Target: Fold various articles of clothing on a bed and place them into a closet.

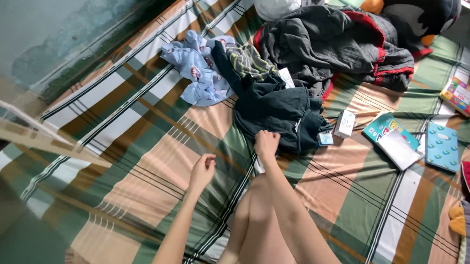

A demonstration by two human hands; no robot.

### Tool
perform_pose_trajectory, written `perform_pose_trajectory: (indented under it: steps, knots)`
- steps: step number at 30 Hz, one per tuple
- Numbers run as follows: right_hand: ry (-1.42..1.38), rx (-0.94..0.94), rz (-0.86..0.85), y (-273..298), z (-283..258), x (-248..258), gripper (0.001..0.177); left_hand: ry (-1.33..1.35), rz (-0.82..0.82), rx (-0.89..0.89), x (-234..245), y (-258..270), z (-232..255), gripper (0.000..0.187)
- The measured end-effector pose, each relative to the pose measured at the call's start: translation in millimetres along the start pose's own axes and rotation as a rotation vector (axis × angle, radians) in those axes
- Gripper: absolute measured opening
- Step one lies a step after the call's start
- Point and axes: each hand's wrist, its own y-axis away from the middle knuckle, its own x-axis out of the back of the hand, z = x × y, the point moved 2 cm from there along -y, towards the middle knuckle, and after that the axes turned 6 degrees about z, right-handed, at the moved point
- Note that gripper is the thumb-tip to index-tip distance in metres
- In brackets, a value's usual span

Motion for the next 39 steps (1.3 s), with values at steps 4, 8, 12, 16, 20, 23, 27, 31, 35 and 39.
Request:
perform_pose_trajectory:
  steps: [4,8,12,16,20,23,27,31,35,39]
  knots:
    - [-0.217,0.003,-0.059,6,-49,32,0.01,-0.133,-0.078,-0.091,-22,-24,43,0.044]
    - [-0.593,-0.021,-0.049,31,-93,55,0.013,-0.089,-0.1,-0.302,-50,-38,43,0.072]
    - [-1.009,-0.026,-0.18,58,-105,79,0.02,-0.078,-0.09,-0.23,-55,-39,19,0.039]
    - [-1.024,0.244,-0.058,66,-102,142,0.025,-0.057,-0.072,-0.24,-26,-35,61,0.025]
    - [-1.059,0.21,0.206,73,-91,188,0.036,0.205,0.0,-0.241,13,-34,103,0.018]
    - [-1.065,-0.042,0.306,75,-46,152,0.04,0.332,0.091,-0.153,59,-29,163,0.02]
    - [-1.439,-0.331,-0.241,81,5,47,0.086,0.31,0.209,-0.263,119,-12,252,0.025]
    - [-1.097,0.083,-0.568,80,-66,132,0.116,0.328,0.247,-0.297,156,2,321,0.028]
    - [-1.174,0.576,-0.621,106,-137,132,0.135,0.261,0.266,-0.58,189,7,364,0.031]
    - [-2.207,-0.65,-1.687,155,-175,-10,0.112,0.293,0.278,-0.734,233,12,386,0.032]
